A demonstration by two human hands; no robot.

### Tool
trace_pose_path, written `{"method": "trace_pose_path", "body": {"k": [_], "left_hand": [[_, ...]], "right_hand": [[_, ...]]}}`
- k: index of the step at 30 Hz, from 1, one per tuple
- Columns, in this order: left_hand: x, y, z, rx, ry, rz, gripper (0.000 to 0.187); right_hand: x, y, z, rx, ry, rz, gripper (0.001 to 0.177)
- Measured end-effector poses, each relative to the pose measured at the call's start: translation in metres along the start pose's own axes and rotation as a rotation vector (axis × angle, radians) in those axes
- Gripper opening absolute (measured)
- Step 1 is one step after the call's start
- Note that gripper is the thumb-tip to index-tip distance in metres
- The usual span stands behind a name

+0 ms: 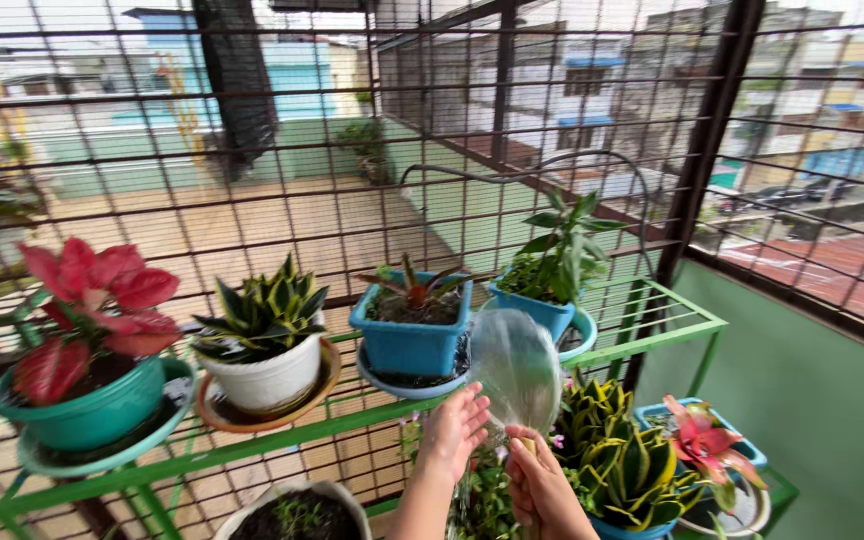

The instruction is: The person waters several potted plants on a multi-tiered metal rack using a hose, moving the water stream between different pots and plant types.

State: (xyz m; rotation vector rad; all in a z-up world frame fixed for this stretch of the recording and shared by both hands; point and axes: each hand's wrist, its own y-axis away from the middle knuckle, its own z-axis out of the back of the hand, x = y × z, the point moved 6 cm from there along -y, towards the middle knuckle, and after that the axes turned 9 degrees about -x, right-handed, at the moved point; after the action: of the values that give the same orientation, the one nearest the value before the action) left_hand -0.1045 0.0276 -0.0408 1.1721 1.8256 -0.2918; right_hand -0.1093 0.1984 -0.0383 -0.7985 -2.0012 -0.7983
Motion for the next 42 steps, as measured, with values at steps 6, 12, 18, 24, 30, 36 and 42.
{"method": "trace_pose_path", "body": {"k": [6, 12, 18, 24, 30, 36, 42], "left_hand": [[0.029, 0.003, -0.064, 0.103, -0.025, 0.071, 0.050], [0.033, 0.020, -0.086, 0.085, -0.084, 0.093, 0.049], [0.026, 0.020, -0.082, 0.059, -0.109, 0.043, 0.050], [0.028, 0.012, -0.077, 0.093, -0.069, 0.058, 0.050], [0.032, 0.010, -0.079, 0.100, -0.055, 0.115, 0.053], [0.030, 0.009, -0.085, 0.111, -0.059, 0.101, 0.052], [0.022, 0.021, -0.093, 0.121, -0.076, 0.074, 0.053]], "right_hand": [[0.040, 0.013, 0.035, -0.083, 0.039, 0.046, 0.029], [0.051, 0.016, 0.042, -0.068, 0.025, 0.005, 0.029], [0.056, 0.017, 0.038, -0.085, 0.024, 0.029, 0.029], [0.057, 0.018, 0.036, -0.074, -0.009, 0.062, 0.028], [0.054, 0.019, 0.037, -0.090, -0.034, 0.065, 0.027], [0.054, 0.019, 0.044, -0.072, -0.034, 0.052, 0.026], [0.054, 0.018, 0.041, -0.036, -0.020, 0.080, 0.026]]}}
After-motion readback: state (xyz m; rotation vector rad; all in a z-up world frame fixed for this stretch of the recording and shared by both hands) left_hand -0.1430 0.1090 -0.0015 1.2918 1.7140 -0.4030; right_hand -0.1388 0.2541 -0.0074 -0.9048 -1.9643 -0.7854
